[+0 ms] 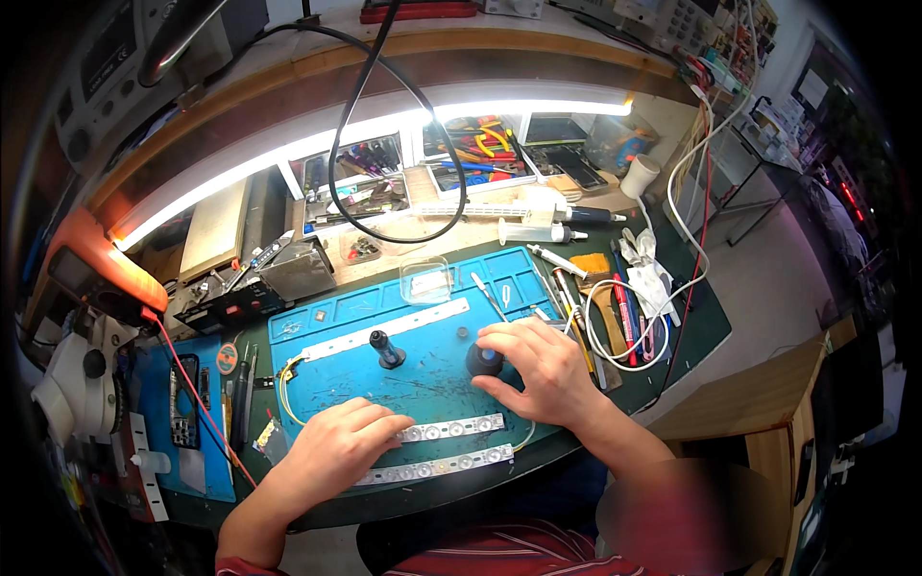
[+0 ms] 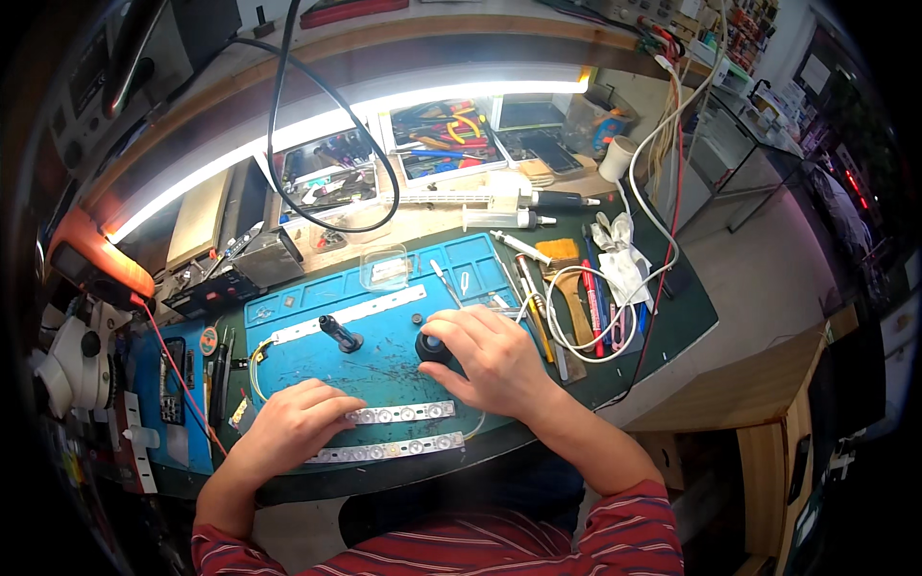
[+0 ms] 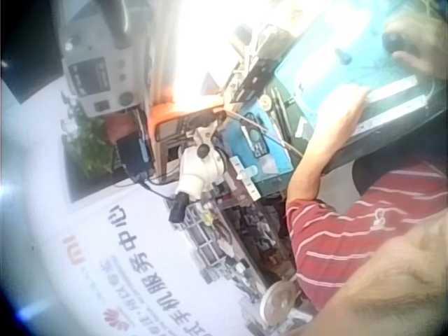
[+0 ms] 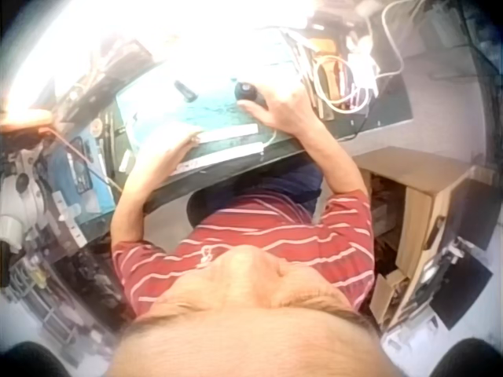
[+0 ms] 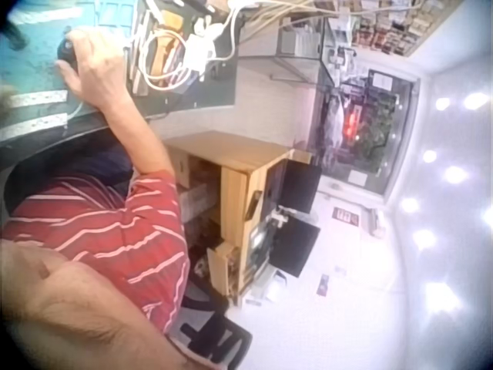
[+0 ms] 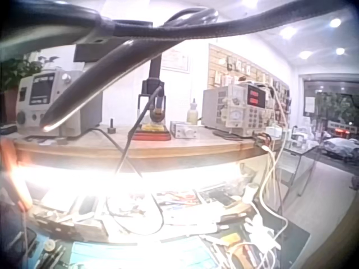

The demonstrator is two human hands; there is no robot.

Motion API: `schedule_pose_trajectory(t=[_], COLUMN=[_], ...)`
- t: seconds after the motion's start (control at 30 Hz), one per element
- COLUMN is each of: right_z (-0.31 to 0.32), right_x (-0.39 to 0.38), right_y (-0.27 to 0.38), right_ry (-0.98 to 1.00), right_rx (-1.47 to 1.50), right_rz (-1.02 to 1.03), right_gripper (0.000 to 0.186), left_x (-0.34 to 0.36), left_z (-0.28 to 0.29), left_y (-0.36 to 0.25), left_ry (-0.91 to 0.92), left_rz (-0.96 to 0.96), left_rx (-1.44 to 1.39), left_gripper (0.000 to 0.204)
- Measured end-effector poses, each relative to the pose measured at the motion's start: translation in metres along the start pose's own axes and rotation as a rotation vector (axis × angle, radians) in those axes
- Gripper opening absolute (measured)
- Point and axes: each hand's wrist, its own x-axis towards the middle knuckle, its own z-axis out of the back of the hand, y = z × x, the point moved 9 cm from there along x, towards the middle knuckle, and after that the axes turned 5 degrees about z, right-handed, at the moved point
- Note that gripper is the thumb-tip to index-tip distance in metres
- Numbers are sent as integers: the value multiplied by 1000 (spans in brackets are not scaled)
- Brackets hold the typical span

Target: The person tests an LED strip by connecting it to a power source and using a multimeter to check continuity. They also handle a small cylindrical component and a UV light, then retrieve a small part from a storage box.

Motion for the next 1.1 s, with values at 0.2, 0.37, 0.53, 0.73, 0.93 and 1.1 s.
schedule_pose_trajectory(t=[0.2, 0.37, 0.53, 0.73, 0.93, 1.1], right_z=[-6, 26, 63, 119, 127, 97], right_x=[-1, -2, -12, -25, -8, -10], right_y=[-2, -7, -12, -10, -99, -183], right_ry=[47, -199, -307, -422, -182, 4], right_rx=[24, -144, -174, -275, -310, -559], right_rz=[-42, -91, -149, -140, -462, -679], right_gripper=[48, 54, 51, 47, 46, 53], left_x=[-2, 1, -2, 0, -1, 2], left_z=[0, 0, 2, -1, 1, 14], left_y=[2, 4, 4, 3, 1, 9], left_ry=[13, 28, 8, 13, -29, -133], left_rz=[31, 59, 73, 63, 36, 23], left_rx=[-18, -57, -66, -50, -17, -45], left_gripper=[28, 28, 28, 26, 21, 19])
